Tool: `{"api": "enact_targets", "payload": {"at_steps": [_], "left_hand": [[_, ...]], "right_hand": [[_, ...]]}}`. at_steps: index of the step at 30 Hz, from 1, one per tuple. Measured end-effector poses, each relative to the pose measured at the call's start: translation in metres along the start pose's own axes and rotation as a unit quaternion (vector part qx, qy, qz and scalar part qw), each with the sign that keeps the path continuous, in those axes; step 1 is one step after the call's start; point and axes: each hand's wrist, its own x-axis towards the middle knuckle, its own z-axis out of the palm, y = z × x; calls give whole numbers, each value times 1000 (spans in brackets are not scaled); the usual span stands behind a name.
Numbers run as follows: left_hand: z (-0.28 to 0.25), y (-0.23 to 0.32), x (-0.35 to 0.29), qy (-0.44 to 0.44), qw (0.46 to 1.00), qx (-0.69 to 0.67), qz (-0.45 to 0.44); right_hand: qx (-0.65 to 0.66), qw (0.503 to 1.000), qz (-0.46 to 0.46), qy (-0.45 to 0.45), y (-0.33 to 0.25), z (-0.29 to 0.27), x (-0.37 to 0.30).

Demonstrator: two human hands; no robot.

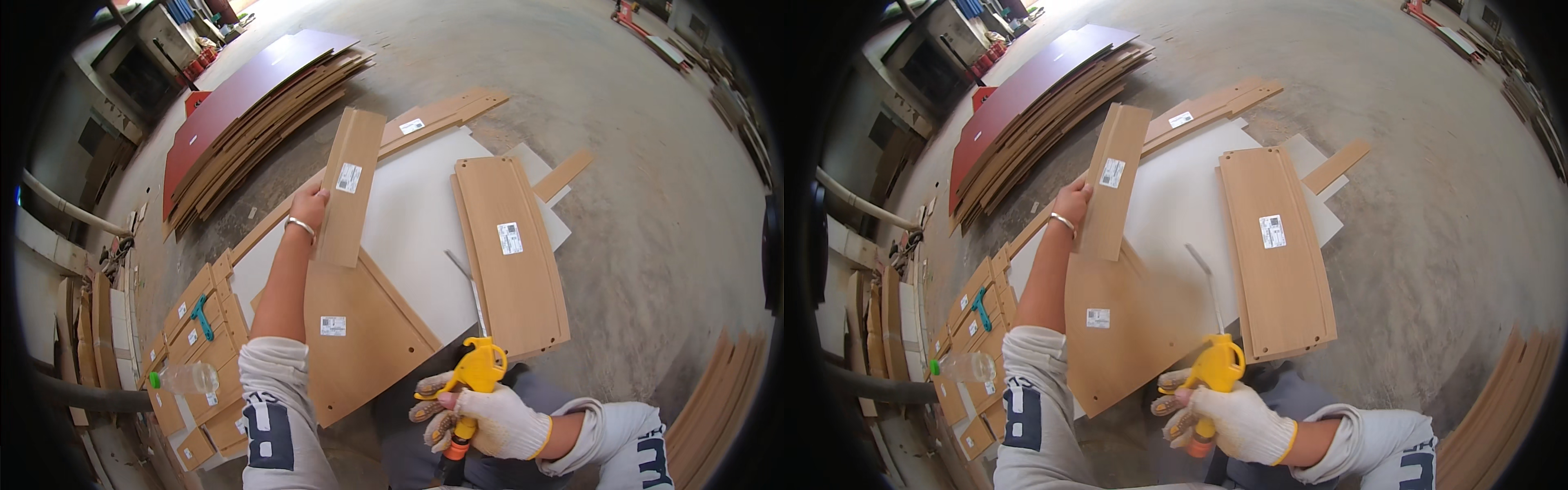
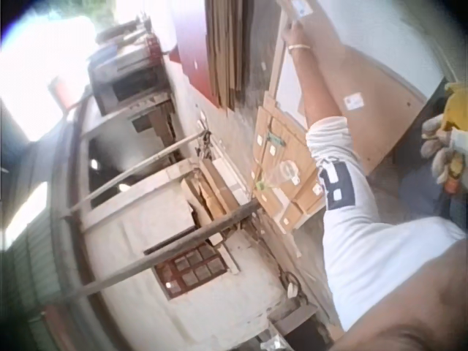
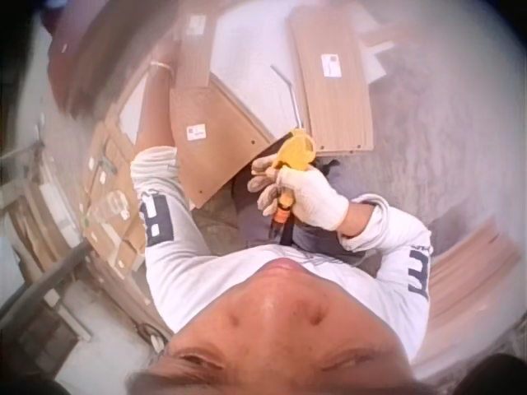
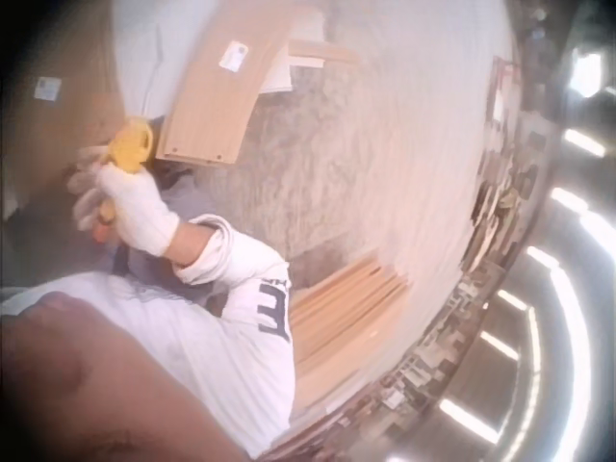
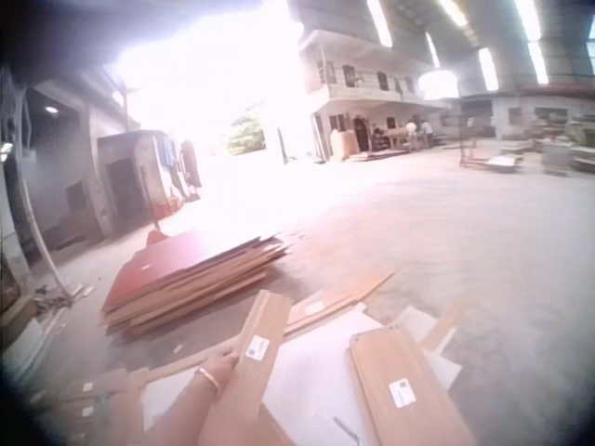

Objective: The person wipes a large wooden panel with a cloth, then uses a scraper to remove residue. They continue wiping the panel and smaller pieces, then use a yellow air gun to blow dust off the surfaces.

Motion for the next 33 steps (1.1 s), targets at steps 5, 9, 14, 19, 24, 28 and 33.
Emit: {"api": "enact_targets", "payload": {"at_steps": [5, 9, 14, 19, 24, 28, 33], "left_hand": [[52, 77, 111, -71, 978, 181, 77], [88, 75, 181, -120, 944, 287, 108], [123, 46, 214, -201, 918, 328, 99], [131, 58, 195, -229, 866, 435, 98], [130, 71, 154, -110, 844, 509, 129], [141, 94, 115, -33, 867, 475, 151], [138, 113, 84, -16, 902, 412, 125]], "right_hand": [[89, 994, -62, 32, -22, -29, -21], [73, 986, -125, 80, -55, -15, -31], [88, 982, -143, 81, -68, -30, -25], [83, 983, -137, 86, -72, -28, -25], [68, 987, -128, 65, -67, -17, -29], [63, 990, -118, 39, -62, -13, -31], [56, 994, -94, 13, -55, -7, -32]]}}
